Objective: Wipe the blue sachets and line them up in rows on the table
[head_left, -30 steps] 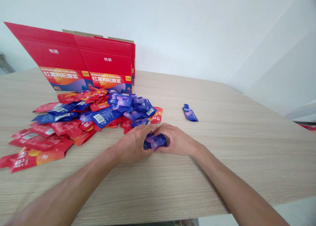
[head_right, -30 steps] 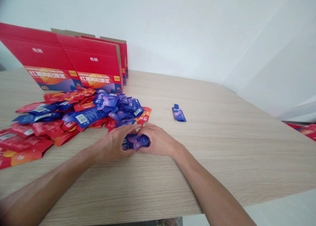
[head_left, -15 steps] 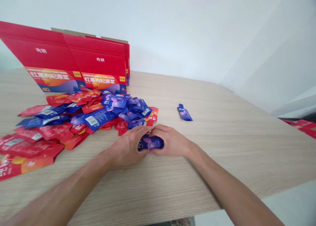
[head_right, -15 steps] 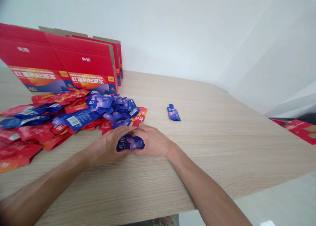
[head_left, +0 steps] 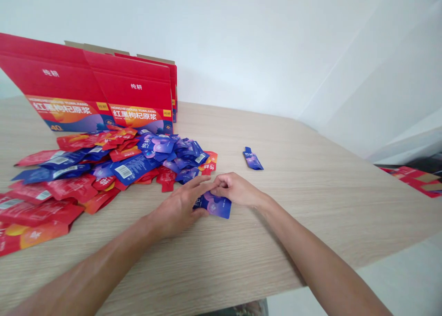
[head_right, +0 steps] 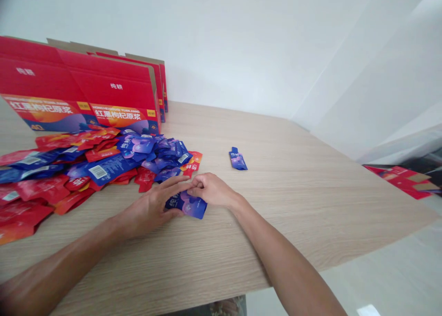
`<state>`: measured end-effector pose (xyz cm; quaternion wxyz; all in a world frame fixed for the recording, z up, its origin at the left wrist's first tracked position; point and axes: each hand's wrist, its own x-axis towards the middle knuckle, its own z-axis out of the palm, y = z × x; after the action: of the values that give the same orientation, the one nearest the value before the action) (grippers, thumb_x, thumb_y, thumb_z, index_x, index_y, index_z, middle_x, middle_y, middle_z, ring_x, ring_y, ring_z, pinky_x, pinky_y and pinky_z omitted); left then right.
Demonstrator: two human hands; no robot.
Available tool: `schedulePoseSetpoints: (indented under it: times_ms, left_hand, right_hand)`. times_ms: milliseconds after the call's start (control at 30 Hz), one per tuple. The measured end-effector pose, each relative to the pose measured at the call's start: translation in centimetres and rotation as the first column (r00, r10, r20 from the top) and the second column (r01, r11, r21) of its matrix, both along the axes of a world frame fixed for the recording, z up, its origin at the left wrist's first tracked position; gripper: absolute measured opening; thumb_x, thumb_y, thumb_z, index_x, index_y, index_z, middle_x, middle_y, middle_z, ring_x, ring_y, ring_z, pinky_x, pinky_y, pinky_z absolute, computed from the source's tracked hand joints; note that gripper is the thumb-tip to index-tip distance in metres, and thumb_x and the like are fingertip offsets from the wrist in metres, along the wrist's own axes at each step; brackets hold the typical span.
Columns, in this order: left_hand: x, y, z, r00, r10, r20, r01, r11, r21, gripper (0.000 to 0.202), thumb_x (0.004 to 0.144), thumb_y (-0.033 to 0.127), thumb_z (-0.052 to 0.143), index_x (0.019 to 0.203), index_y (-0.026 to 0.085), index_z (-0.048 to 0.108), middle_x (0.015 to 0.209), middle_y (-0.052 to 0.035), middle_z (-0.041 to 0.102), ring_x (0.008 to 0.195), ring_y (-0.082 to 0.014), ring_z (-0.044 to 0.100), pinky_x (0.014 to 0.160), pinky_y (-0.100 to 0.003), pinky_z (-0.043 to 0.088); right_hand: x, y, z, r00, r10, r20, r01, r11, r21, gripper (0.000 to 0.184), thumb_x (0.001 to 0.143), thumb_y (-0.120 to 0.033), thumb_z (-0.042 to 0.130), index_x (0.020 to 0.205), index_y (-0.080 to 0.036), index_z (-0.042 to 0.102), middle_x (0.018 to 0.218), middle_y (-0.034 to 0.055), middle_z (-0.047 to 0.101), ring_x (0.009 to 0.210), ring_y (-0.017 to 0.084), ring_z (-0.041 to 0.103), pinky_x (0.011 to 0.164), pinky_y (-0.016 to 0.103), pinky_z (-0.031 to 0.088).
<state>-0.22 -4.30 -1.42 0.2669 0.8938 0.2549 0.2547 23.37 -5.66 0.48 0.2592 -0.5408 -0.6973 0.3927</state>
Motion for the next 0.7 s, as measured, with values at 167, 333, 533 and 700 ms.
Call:
schedulePoseSetpoints:
  times_ms: [167,333,533,700]
  left_hand:
    - [0.9,-0.2,-0.1,0.936,0.234,0.261,-0.257,0.965,0.058,0.067,0.09,0.029,0.078,0.151,0.023,0.052,0.168,-0.0187,0.043,0.158,-0.0342,0.043,0.125,-0.058,0.046]
    - [1.6,0.3,-0.6,0.744,0.489,0.455,-0.455,0.87,-0.19,0.058,0.093,0.036,0.07,0.144,0.019,0.05,0.147,-0.0178,0.056,0.136,-0.0301,0.06,0.101,-0.049,0.063]
    - [1.7,0.0,-1.0,0.819,0.439,0.37,-0.362,0.895,-0.261,0.047,0.093,0.033,0.064,0.137,0.02,0.054,0.138,-0.0145,0.064,0.13,-0.0283,0.064,0.098,-0.047,0.061]
    - [2.2,-0.9,-1.3,0.88,0.333,0.34,-0.28,0.94,-0.194,0.045,0.089,0.024,0.062,0.134,0.022,0.056,0.133,-0.0112,0.065,0.12,-0.0261,0.067,0.091,-0.044,0.061]
  right_hand:
    - [0.7,-0.1,-0.5,0.967,-0.175,-0.188,0.148,0.978,-0.147,0.034,0.08,-0.049,0.081,0.078,-0.019,0.066,0.063,-0.0049,0.06,0.053,0.009,0.043,0.051,0.023,0.029]
    - [1.4,-1.4,0.7,0.944,-0.226,-0.241,0.191,0.969,-0.157,0.047,0.071,-0.059,0.089,0.079,-0.019,0.067,0.069,-0.0014,0.067,0.059,0.01,0.05,0.056,0.023,0.034]
    - [4.6,-2.9,2.1,0.92,-0.29,-0.262,0.276,0.957,-0.091,0.051,0.065,-0.062,0.091,0.079,-0.018,0.069,0.073,0.0005,0.07,0.063,0.012,0.055,0.06,0.024,0.04]
    - [10.9,-0.5,1.2,0.631,-0.736,-0.247,0.776,0.602,0.188,0.047,0.073,-0.065,0.076,0.077,-0.019,0.067,0.073,0.0033,0.072,0.065,0.016,0.062,0.062,0.029,0.05]
